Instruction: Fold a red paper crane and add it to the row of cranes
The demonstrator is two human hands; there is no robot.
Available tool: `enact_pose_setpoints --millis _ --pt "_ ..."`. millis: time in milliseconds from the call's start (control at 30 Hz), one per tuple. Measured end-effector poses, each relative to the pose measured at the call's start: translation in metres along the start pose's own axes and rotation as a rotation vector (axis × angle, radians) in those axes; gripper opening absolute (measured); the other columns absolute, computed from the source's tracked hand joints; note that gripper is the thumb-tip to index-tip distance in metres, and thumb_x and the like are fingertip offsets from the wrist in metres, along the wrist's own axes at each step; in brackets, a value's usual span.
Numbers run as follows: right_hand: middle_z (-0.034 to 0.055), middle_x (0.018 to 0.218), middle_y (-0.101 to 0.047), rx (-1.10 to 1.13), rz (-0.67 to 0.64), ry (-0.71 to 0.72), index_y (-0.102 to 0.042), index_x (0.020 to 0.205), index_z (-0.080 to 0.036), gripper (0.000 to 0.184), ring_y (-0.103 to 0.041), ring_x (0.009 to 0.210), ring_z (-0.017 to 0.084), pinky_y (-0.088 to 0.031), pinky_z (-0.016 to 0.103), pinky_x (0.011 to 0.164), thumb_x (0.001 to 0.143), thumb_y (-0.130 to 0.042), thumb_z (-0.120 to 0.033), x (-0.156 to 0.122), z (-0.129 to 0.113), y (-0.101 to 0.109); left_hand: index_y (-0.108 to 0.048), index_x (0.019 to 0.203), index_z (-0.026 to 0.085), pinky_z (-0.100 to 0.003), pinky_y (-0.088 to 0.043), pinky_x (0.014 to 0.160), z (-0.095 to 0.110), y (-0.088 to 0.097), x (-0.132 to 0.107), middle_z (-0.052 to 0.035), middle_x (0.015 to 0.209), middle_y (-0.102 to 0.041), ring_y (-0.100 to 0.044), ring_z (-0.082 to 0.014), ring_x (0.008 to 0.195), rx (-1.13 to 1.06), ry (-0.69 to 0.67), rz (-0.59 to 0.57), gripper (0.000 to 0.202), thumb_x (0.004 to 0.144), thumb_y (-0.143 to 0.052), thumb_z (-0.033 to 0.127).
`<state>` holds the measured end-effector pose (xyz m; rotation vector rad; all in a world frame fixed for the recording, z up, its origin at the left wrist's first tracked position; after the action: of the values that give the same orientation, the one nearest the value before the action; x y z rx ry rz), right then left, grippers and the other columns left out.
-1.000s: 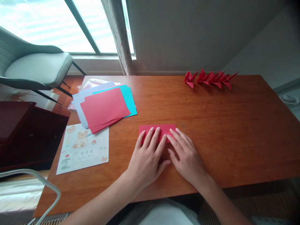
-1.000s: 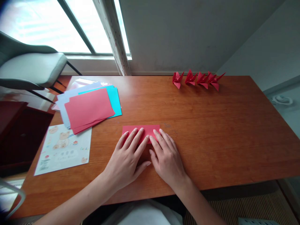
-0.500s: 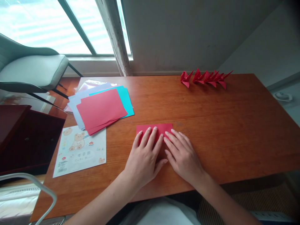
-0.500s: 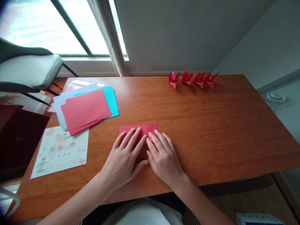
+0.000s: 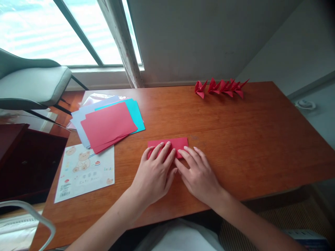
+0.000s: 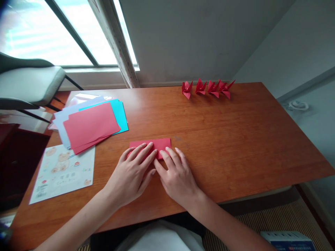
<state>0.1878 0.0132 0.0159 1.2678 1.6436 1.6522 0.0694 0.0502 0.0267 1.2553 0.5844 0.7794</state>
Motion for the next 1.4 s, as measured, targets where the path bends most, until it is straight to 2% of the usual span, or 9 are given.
enact_pose_setpoints --millis 100,233,533,667,833,933,1100,1267,1400 --pt "0.0139 0.136 -0.061 -0.023 -0.017 -0.008 -0.062 0.135 -0.021 0.041 -0.049 0.133 0.032 -0.037 0.055 0.117 0.096 -0.054 -0.018 0.006 -0.004 -0.002 -0.056 0.142 0.019 -0.052 -0.037 0.111 -0.002 0.0 0.001 -0.0113 0.156 -0.048 -0.046 -0.033 0.14 0.0 -0.007 0.001 0.047 0.098 -0.044 0.028" --pt "0.0114 0.135 -0.062 -0.071 -0.039 -0.014 -0.061 0.136 -0.022 0.041 -0.05 0.131 0.032 -0.035 0.056 0.118 0.096 -0.053 -0.019 0.006 -0.004 -0.001 -0.056 0.142 0.018 -0.051 -0.037 0.111 -0.001 -0.002 0.0 -0.0124 0.156 -0.048 -0.046 -0.0335 0.141 0.04 -0.018 0.019 0.047 0.098 -0.045 0.027" --pt "0.0141 0.141 -0.062 -0.242 -0.11 -0.089 -0.061 0.137 -0.014 0.047 -0.053 0.128 0.036 -0.039 0.061 0.113 0.091 -0.053 -0.005 -0.035 0.031 0.023 -0.056 0.141 0.019 -0.052 -0.038 0.109 0.002 -0.005 0.001 -0.0124 0.155 -0.05 -0.048 -0.0334 0.139 0.108 -0.028 0.036 0.043 0.101 -0.041 0.025" --pt "0.0134 0.142 -0.062 -0.202 -0.062 -0.082 -0.064 0.133 -0.013 0.044 -0.053 0.129 0.034 -0.04 0.058 0.113 0.092 -0.05 -0.006 -0.029 0.028 0.029 -0.058 0.138 0.019 -0.052 -0.039 0.108 0.003 -0.003 0.002 -0.0121 0.153 -0.052 -0.049 -0.033 0.138 0.1 -0.015 0.049 0.04 0.101 -0.041 0.025" --pt "0.0113 0.142 -0.062 -0.07 0.0 0.024 -0.061 0.137 -0.011 0.047 -0.053 0.131 0.028 -0.045 0.047 0.112 0.095 -0.043 -0.006 -0.012 0.003 0.012 -0.062 0.129 0.022 -0.051 -0.043 0.104 0.005 0.001 0.008 -0.01 0.146 -0.059 -0.054 -0.0316 0.132 0.077 0.037 0.075 0.034 0.101 -0.044 0.025" --pt "0.0121 0.144 -0.061 -0.084 -0.023 0.018 -0.064 0.134 -0.011 0.045 -0.053 0.13 0.029 -0.045 0.048 0.11 0.094 -0.042 -0.004 -0.011 -0.003 0.001 -0.064 0.122 0.022 -0.049 -0.046 0.1 0.008 0.002 0.014 -0.0105 0.14 -0.061 -0.055 -0.0319 0.127 0.09 0.074 0.075 0.029 0.099 -0.046 0.024" --pt "0.0107 0.142 -0.062 -0.085 0.013 0.013 -0.067 0.13 -0.011 0.043 -0.055 0.127 0.029 -0.044 0.048 0.109 0.095 -0.042 -0.004 -0.014 -0.004 0.003 -0.066 0.109 0.021 -0.048 -0.049 0.095 0.016 -0.001 0.02 -0.0126 0.13 -0.064 -0.056 -0.0344 0.12 0.164 0.138 0.087 0.02 0.096 -0.051 0.024" --pt "0.01 0.145 -0.06 -0.077 0.007 0.008 -0.062 0.136 -0.01 0.046 -0.055 0.128 0.029 -0.042 0.049 0.109 0.095 -0.041 -0.003 -0.016 -0.003 0.002 -0.065 0.11 0.021 -0.046 -0.049 0.096 0.016 -0.002 0.02 -0.0114 0.131 -0.064 -0.056 -0.033 0.122 0.161 0.152 0.094 0.02 0.094 -0.053 0.02" --pt "0.009 0.146 -0.059 -0.056 -0.006 0.004 -0.059 0.14 -0.012 0.048 -0.054 0.129 0.028 -0.041 0.05 0.111 0.095 -0.043 -0.004 -0.017 0.0 0.002 -0.062 0.125 0.023 -0.045 -0.047 0.102 0.004 -0.003 0.011 -0.0074 0.142 -0.061 -0.054 -0.0286 0.129 0.087 0.094 0.033 0.037 0.092 -0.05 0.012"
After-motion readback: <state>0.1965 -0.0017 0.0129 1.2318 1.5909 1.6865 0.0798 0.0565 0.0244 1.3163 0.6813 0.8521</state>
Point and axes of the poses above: each hand's wrist, its own x-axis towards the middle knuckle, its own y-axis out of the back of the hand, z = x × y, the point moved 7 cm from there along x, towards the middle knuckle
